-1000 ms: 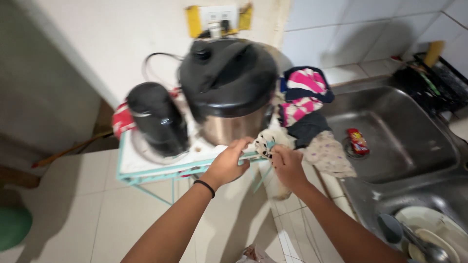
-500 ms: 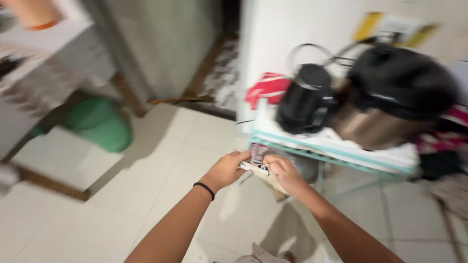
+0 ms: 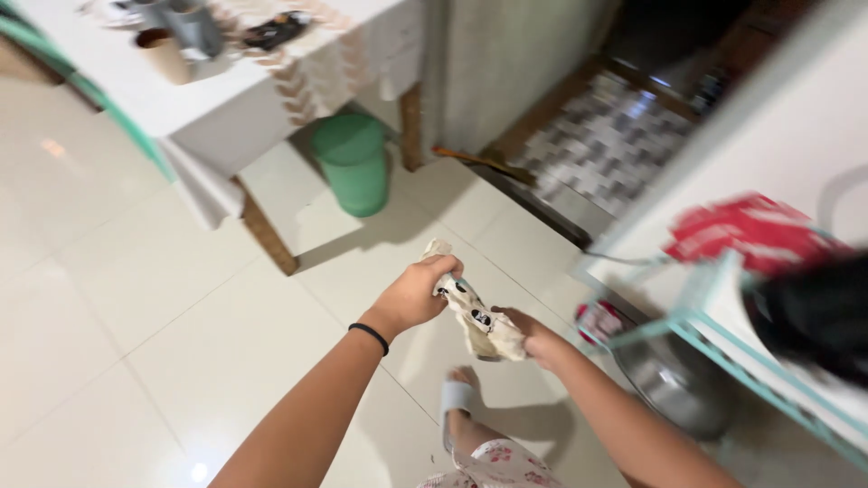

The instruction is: The recorder prepares a dinner table by arranging plates, cutlery, food containers, and filling a thermos with hot water.

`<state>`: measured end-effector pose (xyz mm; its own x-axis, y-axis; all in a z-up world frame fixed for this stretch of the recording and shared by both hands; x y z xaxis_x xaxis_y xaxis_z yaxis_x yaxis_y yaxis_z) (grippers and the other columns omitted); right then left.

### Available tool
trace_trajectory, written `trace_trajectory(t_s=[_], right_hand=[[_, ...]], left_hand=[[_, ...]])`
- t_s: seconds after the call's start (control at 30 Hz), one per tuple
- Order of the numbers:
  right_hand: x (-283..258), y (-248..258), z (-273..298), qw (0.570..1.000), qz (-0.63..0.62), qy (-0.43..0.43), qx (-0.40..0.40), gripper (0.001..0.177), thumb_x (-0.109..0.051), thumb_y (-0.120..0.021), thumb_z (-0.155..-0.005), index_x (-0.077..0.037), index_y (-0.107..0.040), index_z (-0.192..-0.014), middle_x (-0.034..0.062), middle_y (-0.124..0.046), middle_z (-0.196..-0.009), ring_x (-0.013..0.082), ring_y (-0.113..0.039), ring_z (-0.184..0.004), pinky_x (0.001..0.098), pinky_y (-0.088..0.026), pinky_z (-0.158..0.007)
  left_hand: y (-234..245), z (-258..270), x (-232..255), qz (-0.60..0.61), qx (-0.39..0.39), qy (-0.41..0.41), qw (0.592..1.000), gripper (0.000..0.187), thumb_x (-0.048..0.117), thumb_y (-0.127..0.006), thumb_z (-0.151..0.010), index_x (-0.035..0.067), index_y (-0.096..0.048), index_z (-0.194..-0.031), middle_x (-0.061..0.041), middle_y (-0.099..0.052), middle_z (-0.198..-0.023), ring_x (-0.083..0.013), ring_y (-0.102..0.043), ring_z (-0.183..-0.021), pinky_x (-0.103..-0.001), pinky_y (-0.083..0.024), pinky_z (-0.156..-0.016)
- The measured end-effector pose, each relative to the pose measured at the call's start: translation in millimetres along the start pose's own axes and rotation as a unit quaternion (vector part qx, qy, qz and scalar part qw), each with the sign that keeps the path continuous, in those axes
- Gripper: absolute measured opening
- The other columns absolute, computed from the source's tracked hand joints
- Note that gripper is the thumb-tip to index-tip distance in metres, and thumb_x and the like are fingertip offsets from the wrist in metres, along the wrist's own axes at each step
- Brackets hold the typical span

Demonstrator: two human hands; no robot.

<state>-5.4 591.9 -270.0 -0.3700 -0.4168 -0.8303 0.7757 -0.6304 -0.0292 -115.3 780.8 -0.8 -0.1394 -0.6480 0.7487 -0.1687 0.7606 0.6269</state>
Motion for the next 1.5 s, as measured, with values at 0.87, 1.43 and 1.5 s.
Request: trace_trajectory(t_s=[0.87, 1.43, 1.5], right_hand=[[-482.4, -129.6, -389.2, 0.976, 0.041, 0.166, 0.131, 0.035, -0.012, -0.063, -0.095, -0.010, -0.060, -0.130, 0.0085, -0.068, -0.123, 0.0189, -0.063, -0.110, 0.0333, -0.051, -0.095], [-696.7, -267.0, -533.6, 0.968, -0.022, 0.192, 0.161, 0.030, -0.015, -0.058, -0.098, -0.012, -0.062, -0.127, 0.0072, -0.066, -0.109, 0.0168, -0.062, -0.095, 0.0342, -0.053, -0.085], [-716.8, -268.2, -571.0, 0.958, 0.035, 0.241, 0.152, 0.030, -0.014, -0.060, -0.099, -0.010, -0.063, -0.128, 0.0054, -0.066, -0.112, 0.0155, -0.061, -0.096, 0.0312, -0.051, -0.086]], left_hand=[[362.2, -218.9, -364.2, -0.103, 0.058, 0.021, 0.993, 0.026, -0.010, -0.066, -0.069, 0.005, -0.063, -0.091, -0.016, -0.071, -0.092, -0.0386, -0.068, -0.093, -0.044, -0.054, -0.080], [640.6, -317.4, -466.6, -0.118, 0.068, 0.002, 0.991, 0.032, -0.014, -0.065, -0.061, 0.002, -0.059, -0.089, -0.015, -0.070, -0.094, -0.0389, -0.066, -0.097, -0.043, -0.052, -0.082], [661.4, -324.5, -484.3, -0.117, 0.082, 0.030, 0.989, 0.034, -0.015, -0.063, -0.061, 0.002, -0.059, -0.090, -0.015, -0.069, -0.093, -0.0392, -0.065, -0.096, -0.043, -0.051, -0.080]])
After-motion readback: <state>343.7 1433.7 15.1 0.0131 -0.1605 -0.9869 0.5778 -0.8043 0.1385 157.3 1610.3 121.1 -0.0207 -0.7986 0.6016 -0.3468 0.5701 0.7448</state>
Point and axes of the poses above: each hand's wrist, its own z-axis away from the middle knuckle, its own y-axis out of the back of the hand, x = y × z, the point moved 9 cm from there along -z, towards the middle knuckle
